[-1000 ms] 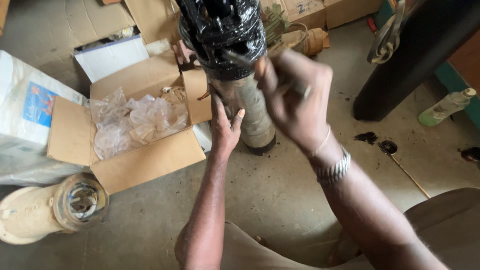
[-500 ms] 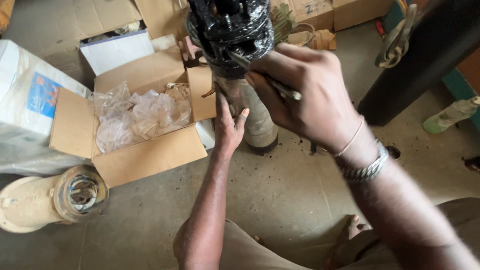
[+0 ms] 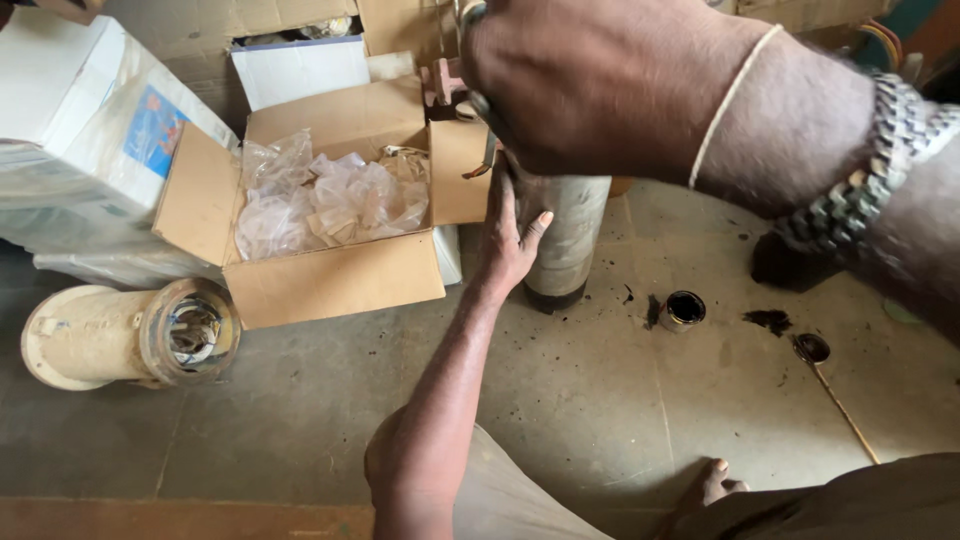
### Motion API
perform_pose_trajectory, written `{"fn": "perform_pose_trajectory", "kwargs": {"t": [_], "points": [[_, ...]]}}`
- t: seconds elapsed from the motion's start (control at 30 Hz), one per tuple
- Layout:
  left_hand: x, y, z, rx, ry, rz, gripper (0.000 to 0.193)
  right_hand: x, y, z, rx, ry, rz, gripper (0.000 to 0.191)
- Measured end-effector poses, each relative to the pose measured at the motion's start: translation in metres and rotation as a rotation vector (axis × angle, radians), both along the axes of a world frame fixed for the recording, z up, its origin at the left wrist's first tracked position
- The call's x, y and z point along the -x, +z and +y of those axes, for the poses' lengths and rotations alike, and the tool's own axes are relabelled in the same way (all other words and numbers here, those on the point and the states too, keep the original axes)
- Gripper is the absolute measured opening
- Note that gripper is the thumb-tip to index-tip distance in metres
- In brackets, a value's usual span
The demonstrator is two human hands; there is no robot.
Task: The person sits on the floor and applies black paint to a submersible pump assembly using a brush, dipping the brush into a small paint tin on the floor and rotating the pump to coat different sides of its upper housing.
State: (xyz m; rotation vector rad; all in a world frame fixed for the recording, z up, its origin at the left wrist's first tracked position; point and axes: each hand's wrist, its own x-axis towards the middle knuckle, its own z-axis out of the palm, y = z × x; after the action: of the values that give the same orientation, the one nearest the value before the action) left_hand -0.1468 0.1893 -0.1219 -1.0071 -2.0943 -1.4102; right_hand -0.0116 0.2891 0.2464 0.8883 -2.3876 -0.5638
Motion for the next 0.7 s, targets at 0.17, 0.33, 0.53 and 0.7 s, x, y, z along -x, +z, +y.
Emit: {"fn": "perform_pose_trajectory", "kwargs": {"t": [0.17,0.33,0.53,0.7], "points": [[-0.002,0.007,-0.003,-0.001,-0.023,-0.002,0.094,-0.008,-0.002,0.025,-0.075,0.247,0.085,0.026],[-0.003,0.008,-0.005,0.021,-0.022,-0.020,0.094,-0.028,-0.021,0.066,0.179,0.031,-0.115,0.014],[-0.007,0.001,-0.010,0.020,-0.046,-0.073,0.095,-0.035,-0.085,0.114,0.482,0.100,-0.031,0.021],[-0.006,0.002,-0.008,0.068,-0.026,-0.035,0.109,-0.073,-0.183,0.174,1.302,0.076,-0.037,0.037]]}}
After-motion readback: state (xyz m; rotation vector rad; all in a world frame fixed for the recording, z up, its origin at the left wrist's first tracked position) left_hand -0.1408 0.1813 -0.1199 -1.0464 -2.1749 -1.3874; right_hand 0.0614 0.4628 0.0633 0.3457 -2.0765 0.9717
